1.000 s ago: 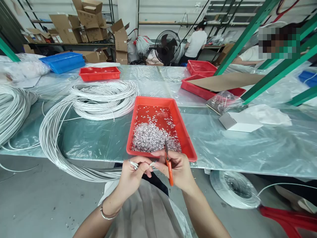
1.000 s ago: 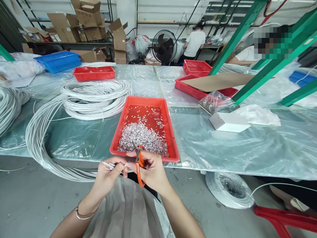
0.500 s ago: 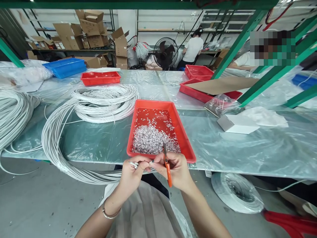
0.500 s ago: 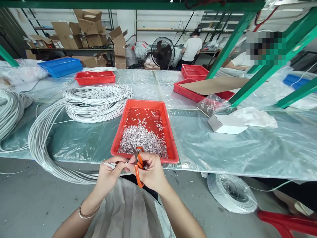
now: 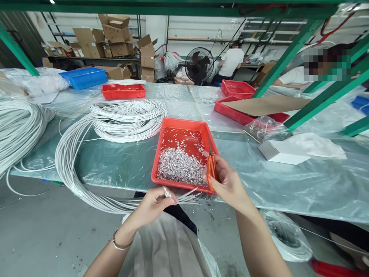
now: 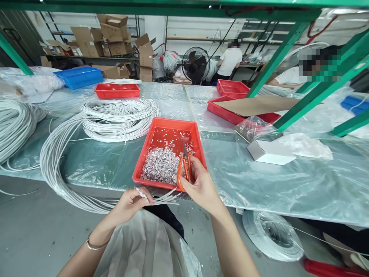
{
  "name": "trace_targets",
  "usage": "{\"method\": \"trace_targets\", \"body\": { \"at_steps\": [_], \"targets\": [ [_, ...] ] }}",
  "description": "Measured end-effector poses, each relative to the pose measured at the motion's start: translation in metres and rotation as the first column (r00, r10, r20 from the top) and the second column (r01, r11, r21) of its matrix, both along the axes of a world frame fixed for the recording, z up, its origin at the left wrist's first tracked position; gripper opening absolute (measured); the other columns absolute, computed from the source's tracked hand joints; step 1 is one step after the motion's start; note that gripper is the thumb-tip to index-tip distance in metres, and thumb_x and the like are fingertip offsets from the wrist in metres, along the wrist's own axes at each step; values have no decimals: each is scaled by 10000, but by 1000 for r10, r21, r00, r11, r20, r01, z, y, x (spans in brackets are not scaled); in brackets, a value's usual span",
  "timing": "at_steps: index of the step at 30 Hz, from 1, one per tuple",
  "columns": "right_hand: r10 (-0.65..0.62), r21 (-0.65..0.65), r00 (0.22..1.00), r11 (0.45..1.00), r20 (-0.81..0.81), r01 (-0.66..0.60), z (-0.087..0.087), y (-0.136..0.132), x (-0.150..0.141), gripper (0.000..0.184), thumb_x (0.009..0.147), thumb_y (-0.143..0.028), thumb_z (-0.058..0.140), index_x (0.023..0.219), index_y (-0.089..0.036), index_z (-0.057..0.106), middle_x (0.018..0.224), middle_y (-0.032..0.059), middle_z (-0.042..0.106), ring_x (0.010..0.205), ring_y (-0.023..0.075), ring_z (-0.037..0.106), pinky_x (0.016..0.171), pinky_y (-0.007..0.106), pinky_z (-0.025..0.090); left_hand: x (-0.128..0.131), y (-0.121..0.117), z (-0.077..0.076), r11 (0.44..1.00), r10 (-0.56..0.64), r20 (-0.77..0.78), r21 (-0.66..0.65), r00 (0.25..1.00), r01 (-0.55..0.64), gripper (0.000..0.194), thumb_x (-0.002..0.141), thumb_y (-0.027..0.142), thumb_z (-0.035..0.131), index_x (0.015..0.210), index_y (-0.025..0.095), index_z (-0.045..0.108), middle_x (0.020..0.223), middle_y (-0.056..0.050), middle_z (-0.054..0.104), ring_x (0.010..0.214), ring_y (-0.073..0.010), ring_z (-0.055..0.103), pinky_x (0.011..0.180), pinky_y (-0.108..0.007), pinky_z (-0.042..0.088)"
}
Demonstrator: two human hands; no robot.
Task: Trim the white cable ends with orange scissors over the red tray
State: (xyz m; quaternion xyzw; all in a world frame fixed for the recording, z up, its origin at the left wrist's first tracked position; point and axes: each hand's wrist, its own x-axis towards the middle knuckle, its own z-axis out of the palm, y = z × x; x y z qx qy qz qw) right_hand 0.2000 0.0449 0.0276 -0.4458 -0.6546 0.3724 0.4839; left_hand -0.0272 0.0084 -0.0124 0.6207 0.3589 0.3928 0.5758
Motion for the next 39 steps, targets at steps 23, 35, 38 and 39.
{"method": "trace_targets", "body": {
  "at_steps": [23,35,38,39],
  "targets": [
    [369,-118,724,920,583,-374,29,-53,2,358,855,-247,522,1210,-207,500,825,49,662,661,172,589,606,266,473,13,-11,25,975,221,100,-39,970,-218,219,827,372,573,791,156,576,518,63,365,440,-60,253,431,-213,229],
    [408,-127,677,896,612,-426,27,-47,12,394,890,-219,475,1281,-190,439,962,81,664,786,192,614,684,271,485,17,-6,22,956,292,147,-75,945,-284,282,701,408,699,717,140,614,525,32,507,399,-64,432,395,-195,320],
    [419,-138,658,890,626,-435,30,-45,12,374,881,-198,489,1255,-199,471,929,73,669,764,196,611,674,278,477,13,-6,21,964,202,192,-211,960,-160,330,710,457,679,712,133,613,507,24,527,334,-66,459,338,-182,273],
    [428,-142,650,884,628,-445,32,-44,12,367,878,-194,494,1245,-202,480,912,69,669,760,198,609,671,281,473,11,-6,21,964,156,216,-248,964,-100,339,719,464,670,709,130,613,510,16,539,328,-68,468,328,-180,263]
  ]
}}
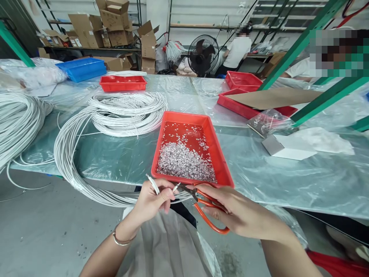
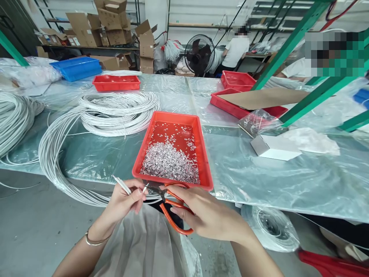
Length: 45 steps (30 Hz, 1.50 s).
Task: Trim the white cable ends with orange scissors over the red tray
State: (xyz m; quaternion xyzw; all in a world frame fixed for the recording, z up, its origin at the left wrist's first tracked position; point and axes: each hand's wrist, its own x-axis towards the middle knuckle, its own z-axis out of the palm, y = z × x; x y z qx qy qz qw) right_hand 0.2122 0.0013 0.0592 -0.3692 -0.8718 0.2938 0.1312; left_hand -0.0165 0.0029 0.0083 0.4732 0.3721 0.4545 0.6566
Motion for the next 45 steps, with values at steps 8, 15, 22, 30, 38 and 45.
{"method": "trace_targets", "body": {
  "at_steps": [8,15,22,30,38,45],
  "targets": [
    [5,-86,998,996,-66,-11,2,17,4,151,826,-170,544,960,-213,597,710,-1,612,572,136,521,529,228,416,-4,1,5,994,-65,77,-85,995,71,325,731,445,673,747,123,634,529,24,522,327,-32,403,344,-173,227],
    [-503,-75,597,800,-625,595,-17,-1,-34,80,746,-244,681,748,-177,638,474,-63,473,390,82,396,393,203,339,9,-3,7,988,122,-44,105,992,-117,259,802,374,616,828,121,667,548,26,488,475,-60,410,452,-188,323],
    [-468,-53,539,787,-700,615,-31,-9,-77,45,726,-145,678,722,-187,663,604,-14,577,502,114,492,481,233,404,14,-9,8,944,212,-169,290,963,-157,217,817,307,599,777,109,678,683,-61,620,607,-138,545,569,-254,418],
    [-466,-65,514,783,-720,619,-36,-7,-72,89,716,-111,689,711,-196,660,600,-14,577,539,129,522,502,243,401,16,-6,5,852,332,-218,488,918,-192,134,817,209,598,770,121,688,632,-23,573,579,-112,498,551,-229,390],
    [-403,-4,564,816,-721,578,-36,-3,-65,101,726,-99,682,722,-195,649,589,-23,573,508,115,499,496,237,392,17,-7,1,833,340,-217,522,915,-186,100,819,165,590,823,148,689,695,-37,610,617,-120,547,528,-216,420],
    [-339,19,675,886,-655,463,-35,2,-56,142,726,-73,656,679,-188,590,547,-52,494,481,91,417,464,214,340,14,-5,0,738,428,-237,648,872,-187,139,774,79,623,836,176,700,682,-24,632,577,-103,550,476,-195,414]
  ]
}}
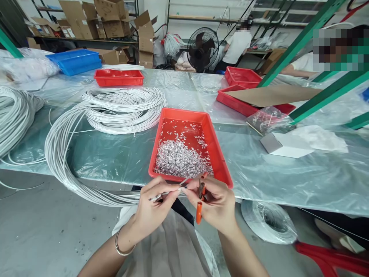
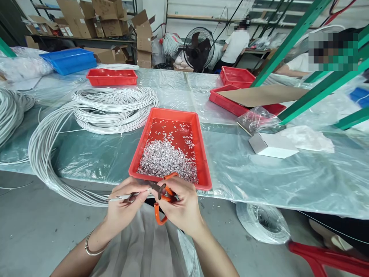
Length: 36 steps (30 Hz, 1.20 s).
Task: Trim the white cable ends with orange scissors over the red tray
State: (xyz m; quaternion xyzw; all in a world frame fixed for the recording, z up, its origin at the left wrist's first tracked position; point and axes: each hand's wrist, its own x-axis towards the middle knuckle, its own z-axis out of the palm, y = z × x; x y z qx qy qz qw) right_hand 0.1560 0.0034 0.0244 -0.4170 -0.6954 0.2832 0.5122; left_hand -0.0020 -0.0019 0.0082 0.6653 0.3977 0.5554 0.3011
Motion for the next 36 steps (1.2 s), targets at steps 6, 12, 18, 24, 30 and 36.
{"method": "trace_targets", "body": {
  "at_steps": [6,12,18,24,30,36],
  "targets": [
    [-138,-47,982,990,-132,133,-9,-3,-17,123,724,-92,656,681,-189,594,564,-49,483,488,92,413,468,214,343,4,1,3,995,89,66,41,994,-92,122,750,71,647,799,174,690,707,-14,626,588,-96,585,496,-186,444],
    [-83,-196,960,980,-268,30,-4,1,-12,134,677,-230,733,727,-181,619,528,-54,484,441,86,398,417,204,352,1,3,4,968,-75,181,-225,981,116,122,811,239,609,758,148,671,618,-12,598,517,-101,557,479,-203,427],
    [98,-288,950,939,-298,-187,2,8,-3,158,714,-322,706,729,-177,646,505,-28,528,444,111,466,425,229,398,-3,3,4,792,-258,310,-475,915,384,410,821,506,522,655,137,593,422,36,456,346,-71,419,388,-203,309],
    [94,-237,965,959,-246,-154,5,9,-4,191,715,-318,704,630,-177,607,522,-7,575,455,122,502,447,241,420,-4,4,7,768,-262,320,-502,910,398,430,785,541,550,639,137,576,467,26,476,348,-66,416,391,-206,310],
    [103,-165,977,977,-185,-134,3,8,-4,141,732,-210,672,625,-177,588,508,-40,495,457,99,426,444,223,349,-4,5,4,804,-267,294,-457,918,380,383,835,477,519,680,133,584,461,41,451,365,-65,409,408,-201,325],
    [49,-186,980,979,-193,-86,4,2,-5,162,729,-226,652,609,-174,557,501,-51,454,423,78,364,396,198,323,-3,8,-7,961,-104,9,-259,995,102,216,898,294,468,926,159,633,729,-33,576,577,-121,539,576,-247,451]
  ]
}}
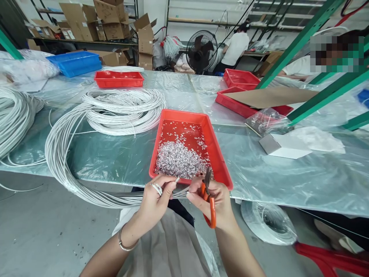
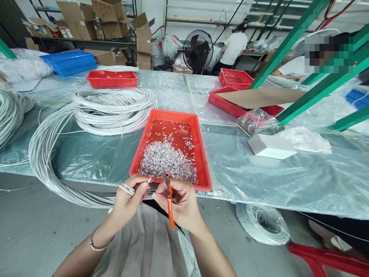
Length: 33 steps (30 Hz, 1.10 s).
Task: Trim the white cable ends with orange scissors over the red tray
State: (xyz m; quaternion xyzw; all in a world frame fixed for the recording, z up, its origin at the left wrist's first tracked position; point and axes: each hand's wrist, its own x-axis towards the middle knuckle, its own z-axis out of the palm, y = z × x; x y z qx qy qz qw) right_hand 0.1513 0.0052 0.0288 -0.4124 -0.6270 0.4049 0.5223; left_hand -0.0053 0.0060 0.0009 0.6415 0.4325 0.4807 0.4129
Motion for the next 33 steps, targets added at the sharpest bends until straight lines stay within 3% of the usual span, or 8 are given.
{"method": "trace_targets", "body": {
  "at_steps": [3,6,10,14,19,23,30,33],
  "targets": [
    [-135,-23,982,990,130,139,-3,14,16,97,758,-239,631,694,-170,608,563,-26,522,469,97,432,437,211,375,-3,1,0,994,14,-180,112,984,6,222,895,250,463,993,192,653,908,-79,609,854,-188,576,780,-313,451],
    [-251,-9,942,966,222,259,-6,35,38,253,755,-263,646,992,-179,616,783,26,620,589,134,537,555,259,456,-9,3,-3,999,-47,-232,-1,972,48,192,867,292,516,888,184,674,841,-64,634,799,-180,580,740,-299,438],
    [-255,30,967,967,30,254,-4,42,52,430,716,-300,695,1100,-204,527,857,50,630,705,177,591,629,296,491,-15,7,-17,948,-153,107,-264,982,177,304,759,442,636,733,140,626,655,-28,611,617,-145,564,603,-257,428],
    [20,-1,994,1000,112,-20,6,21,53,441,760,-353,645,1145,-210,485,716,1,547,573,139,514,492,227,445,-15,8,-20,908,-139,440,-302,887,292,420,797,535,543,770,120,602,541,26,496,431,-63,416,467,-208,327],
    [304,-123,901,952,310,-279,11,-2,56,440,807,-313,590,1212,-234,438,735,3,548,617,154,547,531,226,483,-13,0,-1,927,-46,434,-317,900,201,277,825,421,570,925,165,536,479,101,325,404,-43,229,417,-191,182],
    [362,-182,809,932,463,-313,8,-10,58,447,815,-271,588,1244,-252,462,770,21,595,644,174,582,566,254,508,-12,-5,8,964,-54,297,-232,953,127,257,840,409,545,873,154,558,522,86,289,454,-59,223,440,-208,190],
    [353,-151,780,935,516,-322,10,-13,56,404,861,-243,531,1261,-229,473,834,46,652,648,167,608,567,248,524,-9,-8,1,980,-67,231,-167,971,107,242,849,379,537,899,149,593,545,67,328,486,-75,279,465,-211,238],
    [318,-111,751,943,579,-313,14,-13,57,377,874,-248,518,1250,-226,493,930,64,672,762,190,639,661,278,538,-9,-9,0,979,-69,214,-173,974,107,231,844,363,549,913,150,608,544,65,340,483,-74,296,465,-207,249]
  ]
}}
